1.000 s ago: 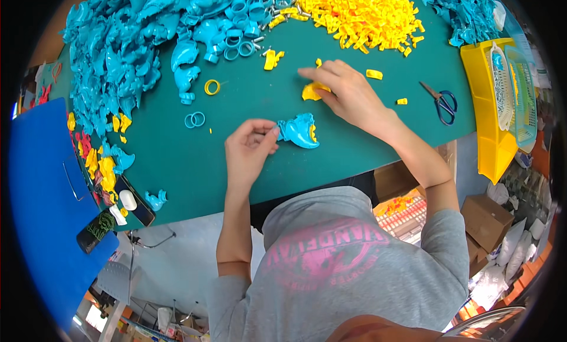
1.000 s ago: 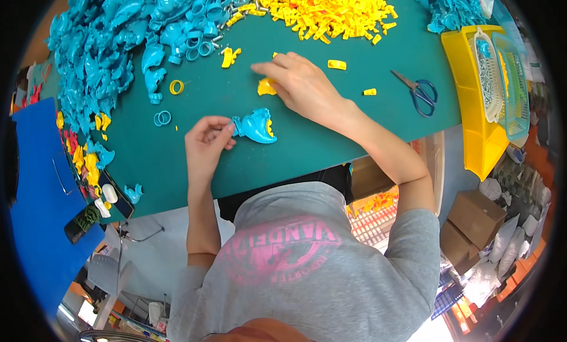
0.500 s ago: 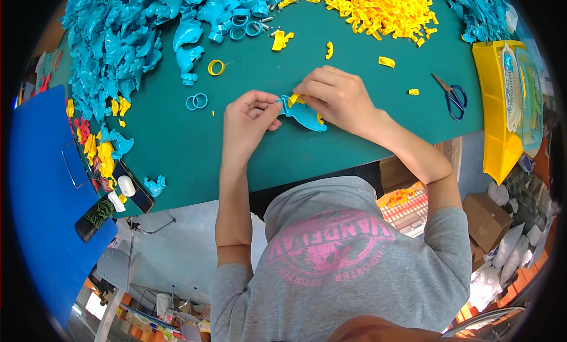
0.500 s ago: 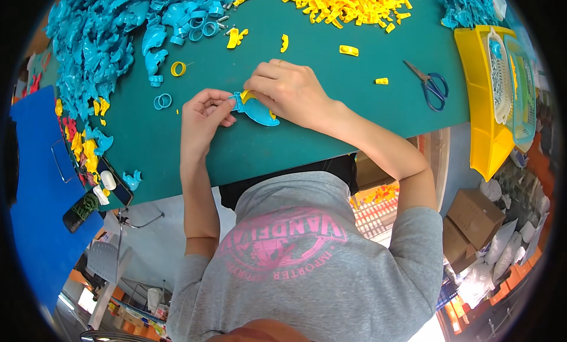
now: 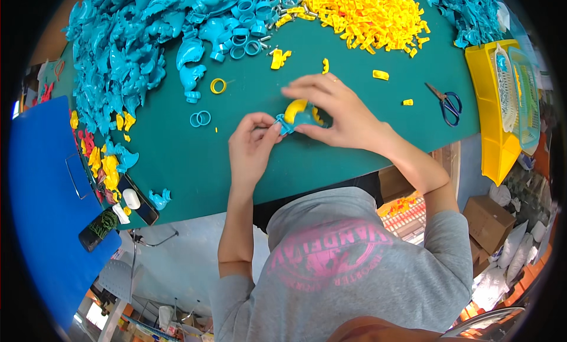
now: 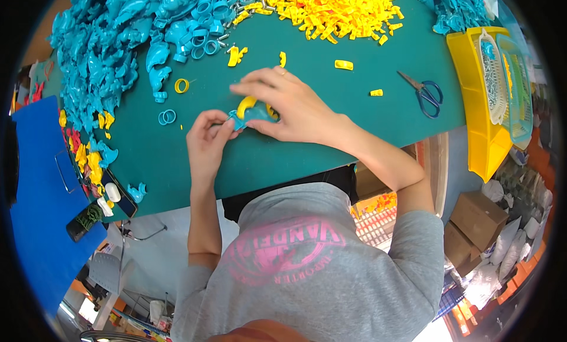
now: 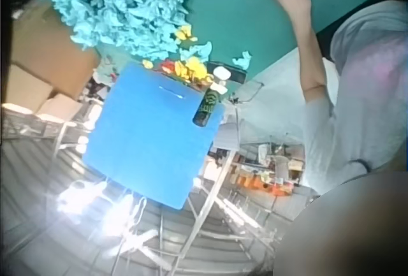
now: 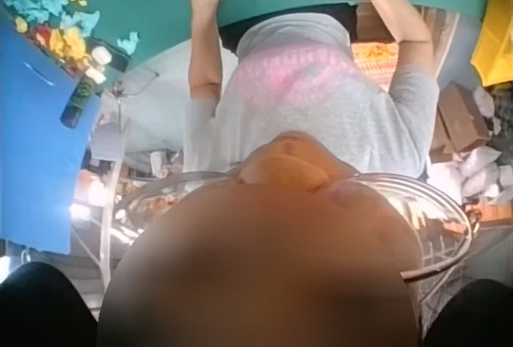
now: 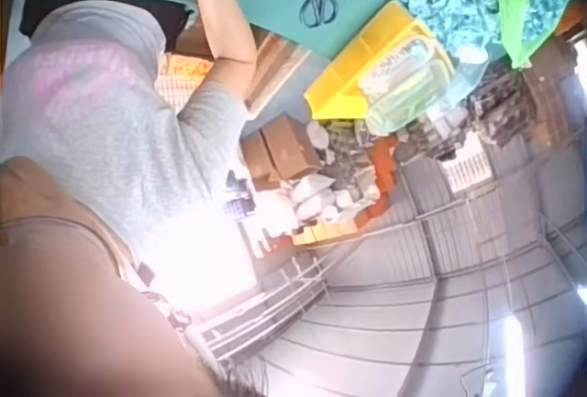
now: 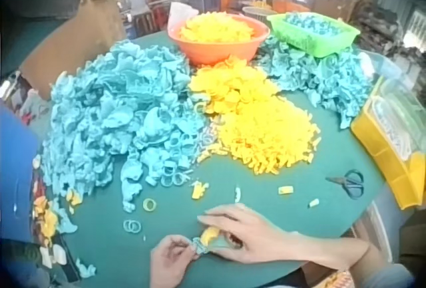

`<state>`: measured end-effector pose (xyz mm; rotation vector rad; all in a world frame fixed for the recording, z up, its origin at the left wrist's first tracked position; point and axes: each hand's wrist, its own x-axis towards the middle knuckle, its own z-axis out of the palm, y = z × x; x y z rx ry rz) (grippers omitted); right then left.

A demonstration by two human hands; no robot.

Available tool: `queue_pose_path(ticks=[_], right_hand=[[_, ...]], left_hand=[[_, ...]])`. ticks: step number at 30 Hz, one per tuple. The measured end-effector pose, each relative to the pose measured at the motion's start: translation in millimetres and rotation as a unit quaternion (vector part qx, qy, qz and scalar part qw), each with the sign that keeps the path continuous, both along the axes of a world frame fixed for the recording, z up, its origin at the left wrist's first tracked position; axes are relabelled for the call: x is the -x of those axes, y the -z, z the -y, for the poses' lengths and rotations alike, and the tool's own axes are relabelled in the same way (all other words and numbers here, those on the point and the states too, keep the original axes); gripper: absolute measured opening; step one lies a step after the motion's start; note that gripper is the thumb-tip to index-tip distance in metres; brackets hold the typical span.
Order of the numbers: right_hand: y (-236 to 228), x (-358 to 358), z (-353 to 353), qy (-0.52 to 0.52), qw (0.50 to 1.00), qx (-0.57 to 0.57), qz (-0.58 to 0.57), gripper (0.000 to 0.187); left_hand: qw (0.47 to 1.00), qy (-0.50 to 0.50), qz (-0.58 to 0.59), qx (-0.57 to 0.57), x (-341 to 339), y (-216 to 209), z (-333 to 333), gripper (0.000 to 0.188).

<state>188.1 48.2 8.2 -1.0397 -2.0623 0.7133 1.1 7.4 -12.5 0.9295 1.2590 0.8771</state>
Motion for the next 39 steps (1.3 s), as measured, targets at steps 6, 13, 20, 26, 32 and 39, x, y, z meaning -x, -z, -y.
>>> queue_pose_path(ticks=[6, 13, 20, 26, 32, 39], right_hand=[[-5, -17, -16, -0.009, 0.905, 0.403, -0.136, 0.025], [5, -13, -96, -0.09, 0.975, 0.201, -0.029, 0.012], [29, 4, -130, -0.18, 0.975, -0.039, 0.123, 0.015], [24, 3, -125, -0.143, 0.974, -0.038, 0.172, 0.016], [13, 2, -113, -0.145, 0.977, 0.126, 0.088, 0.013], [-21, -15, -55, -0.18, 0.871, 0.424, -0.169, 0.013]], left_hand=[[0.983, -0.062, 0.114, -0.132, -8, -1, 2, 0.024], [0.936, 0.046, 0.332, 0.105, 4, -8, -11, 0.054], [0.946, 0.012, 0.315, 0.077, 20, -1, -11, 0.051], [0.949, -0.024, 0.305, 0.069, 21, -5, -10, 0.048], [0.952, -0.029, 0.295, 0.082, 17, -8, -8, 0.046], [0.949, 0.005, 0.301, 0.092, 9, -13, -1, 0.045]])
